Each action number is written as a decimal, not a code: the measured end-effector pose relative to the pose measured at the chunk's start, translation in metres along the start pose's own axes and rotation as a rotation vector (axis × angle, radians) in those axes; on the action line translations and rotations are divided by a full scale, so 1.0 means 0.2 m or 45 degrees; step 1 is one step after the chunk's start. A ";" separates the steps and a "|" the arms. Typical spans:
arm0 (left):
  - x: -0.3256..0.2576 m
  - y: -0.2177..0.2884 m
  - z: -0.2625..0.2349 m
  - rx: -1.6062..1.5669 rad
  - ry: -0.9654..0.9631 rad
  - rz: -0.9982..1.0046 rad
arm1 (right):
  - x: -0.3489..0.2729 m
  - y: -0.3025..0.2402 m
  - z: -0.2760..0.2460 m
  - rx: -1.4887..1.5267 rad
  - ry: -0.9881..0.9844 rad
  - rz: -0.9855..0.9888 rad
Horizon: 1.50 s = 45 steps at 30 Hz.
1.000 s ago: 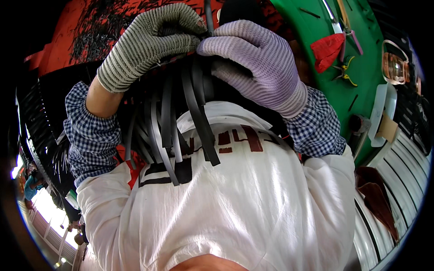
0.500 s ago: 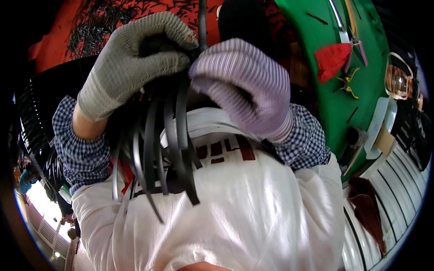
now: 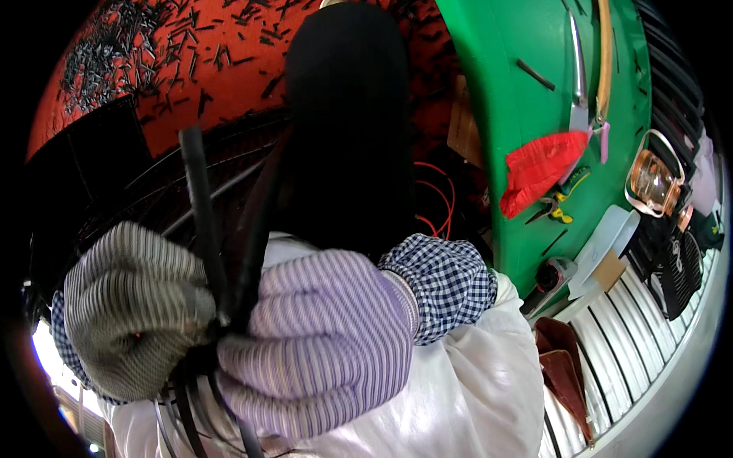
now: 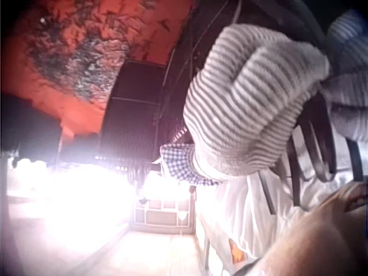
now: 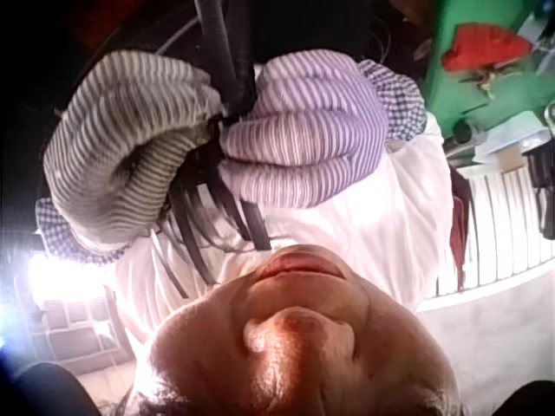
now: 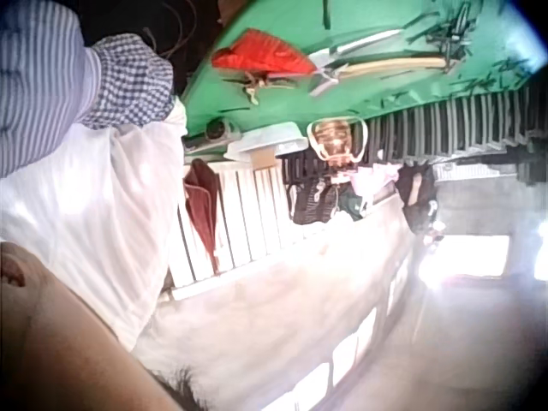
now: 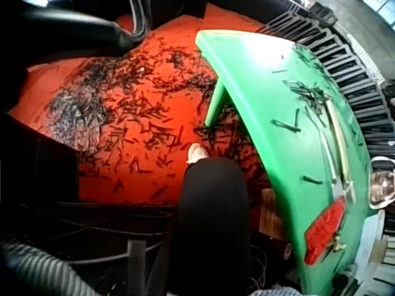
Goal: The person weaves black plastic strips through a wicker furniture frame by hand. They turn the frame over and use pliers to trim and secure the strips at the edges.
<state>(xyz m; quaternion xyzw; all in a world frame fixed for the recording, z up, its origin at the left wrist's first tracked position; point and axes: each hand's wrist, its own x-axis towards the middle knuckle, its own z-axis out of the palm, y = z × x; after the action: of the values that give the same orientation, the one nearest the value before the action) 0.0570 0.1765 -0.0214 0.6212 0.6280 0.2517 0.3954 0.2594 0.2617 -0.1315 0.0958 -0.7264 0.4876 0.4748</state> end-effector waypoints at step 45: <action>-0.25 0.12 0.07 -0.154 -0.052 0.086 | -0.05 -0.54 0.19 -0.049 0.297 0.815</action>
<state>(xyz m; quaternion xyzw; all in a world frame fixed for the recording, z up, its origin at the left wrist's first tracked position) 0.0786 0.1283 -0.0003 0.6220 0.5822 0.2895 0.4364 0.3074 0.1735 -0.0762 -0.2024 -0.6696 0.6057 0.3791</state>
